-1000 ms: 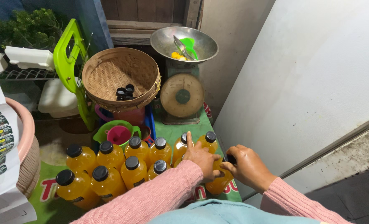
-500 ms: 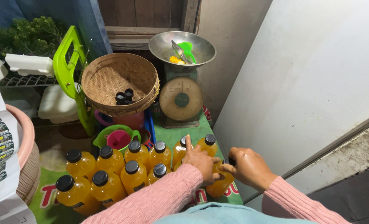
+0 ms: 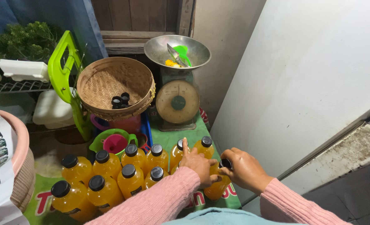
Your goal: The person applies printed labels to plastic bottles filled with orange liquid. They peel individual labels from a sheet, align and smooth them onto the bottles, then screw on black caps. The person repeats this process for multiple bottles.
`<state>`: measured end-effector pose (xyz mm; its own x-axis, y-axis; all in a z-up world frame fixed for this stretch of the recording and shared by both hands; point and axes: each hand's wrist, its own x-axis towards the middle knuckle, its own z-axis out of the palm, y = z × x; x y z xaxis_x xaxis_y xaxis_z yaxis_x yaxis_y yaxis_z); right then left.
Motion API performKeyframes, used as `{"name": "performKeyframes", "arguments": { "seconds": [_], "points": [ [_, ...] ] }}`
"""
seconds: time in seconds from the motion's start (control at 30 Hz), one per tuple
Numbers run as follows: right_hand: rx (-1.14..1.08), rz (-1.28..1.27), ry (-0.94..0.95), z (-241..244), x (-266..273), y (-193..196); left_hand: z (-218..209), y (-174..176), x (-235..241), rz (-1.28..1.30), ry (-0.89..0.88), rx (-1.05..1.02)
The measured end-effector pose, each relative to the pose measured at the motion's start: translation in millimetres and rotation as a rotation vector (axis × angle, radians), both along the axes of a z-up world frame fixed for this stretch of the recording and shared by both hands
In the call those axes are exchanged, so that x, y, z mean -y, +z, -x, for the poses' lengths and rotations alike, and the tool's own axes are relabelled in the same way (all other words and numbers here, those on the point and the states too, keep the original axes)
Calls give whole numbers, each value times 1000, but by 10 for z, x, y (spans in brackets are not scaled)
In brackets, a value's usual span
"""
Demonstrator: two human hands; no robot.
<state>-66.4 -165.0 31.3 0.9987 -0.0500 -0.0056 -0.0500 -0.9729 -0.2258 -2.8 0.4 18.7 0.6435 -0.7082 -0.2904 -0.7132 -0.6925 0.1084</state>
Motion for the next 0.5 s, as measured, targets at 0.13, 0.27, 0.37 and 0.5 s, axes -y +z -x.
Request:
{"name": "performKeyframes", "arguments": {
  "seconds": [0.13, 0.27, 0.37, 0.5],
  "points": [
    [-42, 60, -135, -27, -39, 8, 4, -13, -6, 7, -5, 22],
    [-92, 83, -114, -50, -39, 6, 5, -23, -15, 19, -2, 5],
    [-12, 32, -6, -53, -42, -4, 0, -15, -5, 19, 3, 9],
    [-1, 41, 158, -61, -27, 27, -15, -8, -6, 10, 0, -1]
  ]
}}
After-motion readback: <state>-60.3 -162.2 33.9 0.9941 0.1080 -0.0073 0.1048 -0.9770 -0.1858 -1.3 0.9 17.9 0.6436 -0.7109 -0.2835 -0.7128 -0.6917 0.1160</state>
